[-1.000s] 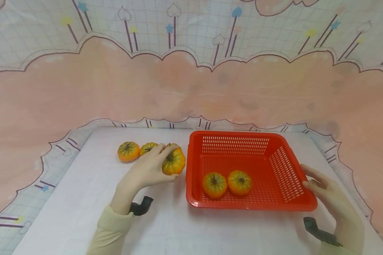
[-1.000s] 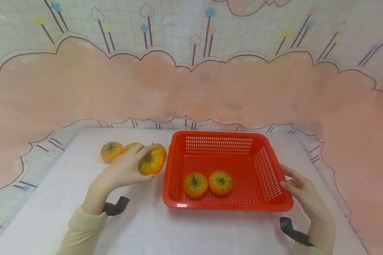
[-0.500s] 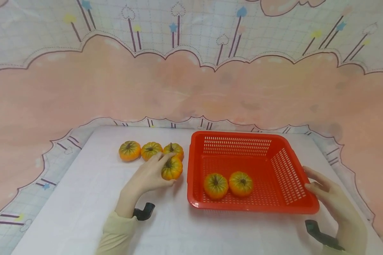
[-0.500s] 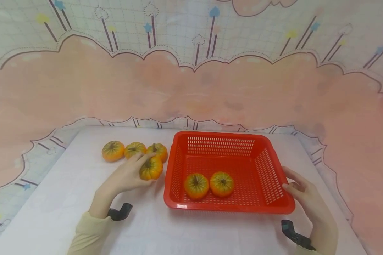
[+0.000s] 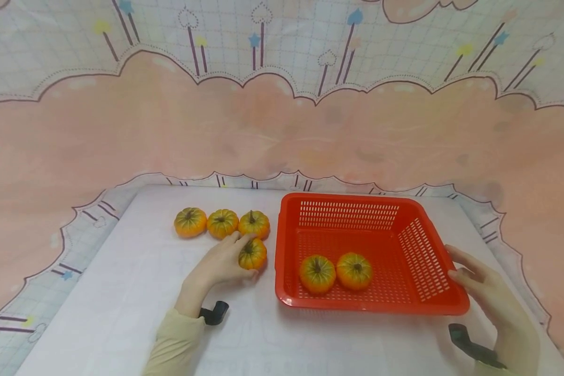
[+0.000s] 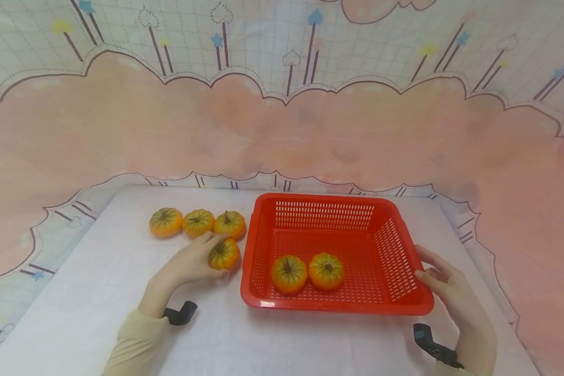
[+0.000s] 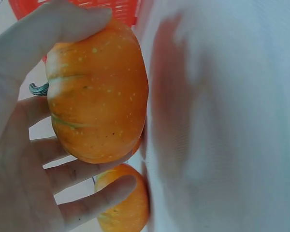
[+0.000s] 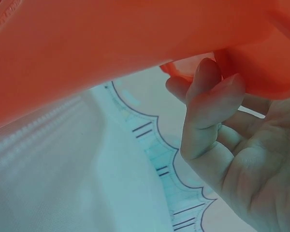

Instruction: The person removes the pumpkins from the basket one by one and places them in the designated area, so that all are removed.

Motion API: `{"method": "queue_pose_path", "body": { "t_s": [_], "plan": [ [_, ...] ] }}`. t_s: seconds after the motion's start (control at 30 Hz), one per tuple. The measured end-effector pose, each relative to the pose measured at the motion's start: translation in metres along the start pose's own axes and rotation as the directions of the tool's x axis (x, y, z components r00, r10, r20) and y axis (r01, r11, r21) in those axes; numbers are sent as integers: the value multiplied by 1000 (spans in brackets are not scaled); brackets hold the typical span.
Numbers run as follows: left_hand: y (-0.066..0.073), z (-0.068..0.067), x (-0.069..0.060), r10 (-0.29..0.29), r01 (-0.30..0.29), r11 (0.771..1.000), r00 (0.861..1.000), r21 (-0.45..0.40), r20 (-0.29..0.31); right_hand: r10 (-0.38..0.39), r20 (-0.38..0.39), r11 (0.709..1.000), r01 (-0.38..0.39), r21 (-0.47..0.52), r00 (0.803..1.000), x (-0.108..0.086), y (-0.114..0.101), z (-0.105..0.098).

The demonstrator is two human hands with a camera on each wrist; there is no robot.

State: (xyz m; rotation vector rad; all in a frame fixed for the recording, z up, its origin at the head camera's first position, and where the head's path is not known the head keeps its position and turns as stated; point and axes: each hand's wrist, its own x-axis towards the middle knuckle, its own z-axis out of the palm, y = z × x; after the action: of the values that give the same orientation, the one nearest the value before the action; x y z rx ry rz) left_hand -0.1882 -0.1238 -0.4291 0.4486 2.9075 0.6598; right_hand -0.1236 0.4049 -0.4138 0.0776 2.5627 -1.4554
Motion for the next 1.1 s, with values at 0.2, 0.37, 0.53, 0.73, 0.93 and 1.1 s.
{"method": "queue_pose_path", "body": {
  "t_s": [0.2,0.37,0.53,0.73,0.93,1.1],
  "plan": [
    [-3,4,2,-31,31,999,999,-9,21,-3,3,1000,3,-9,1000,0,-4,-1],
    [-4,5,3,-33,33,999,999,-12,20,26,11,1000,-26,-5,1000,0,-7,-1],
    [-5,5,2,-36,36,999,999,-18,17,56,6,998,-56,-20,998,-1,-6,-1],
    [-6,4,2,-40,40,999,999,-17,19,78,14,997,-78,-16,997,-2,-6,1],
    [-7,4,2,-30,31,999,999,-21,12,101,30,995,-101,-5,994,-2,-7,1],
    [-7,3,3,-36,36,998,999,-42,7,118,41,993,-117,-24,992,-3,-8,-2]
  ]
}}
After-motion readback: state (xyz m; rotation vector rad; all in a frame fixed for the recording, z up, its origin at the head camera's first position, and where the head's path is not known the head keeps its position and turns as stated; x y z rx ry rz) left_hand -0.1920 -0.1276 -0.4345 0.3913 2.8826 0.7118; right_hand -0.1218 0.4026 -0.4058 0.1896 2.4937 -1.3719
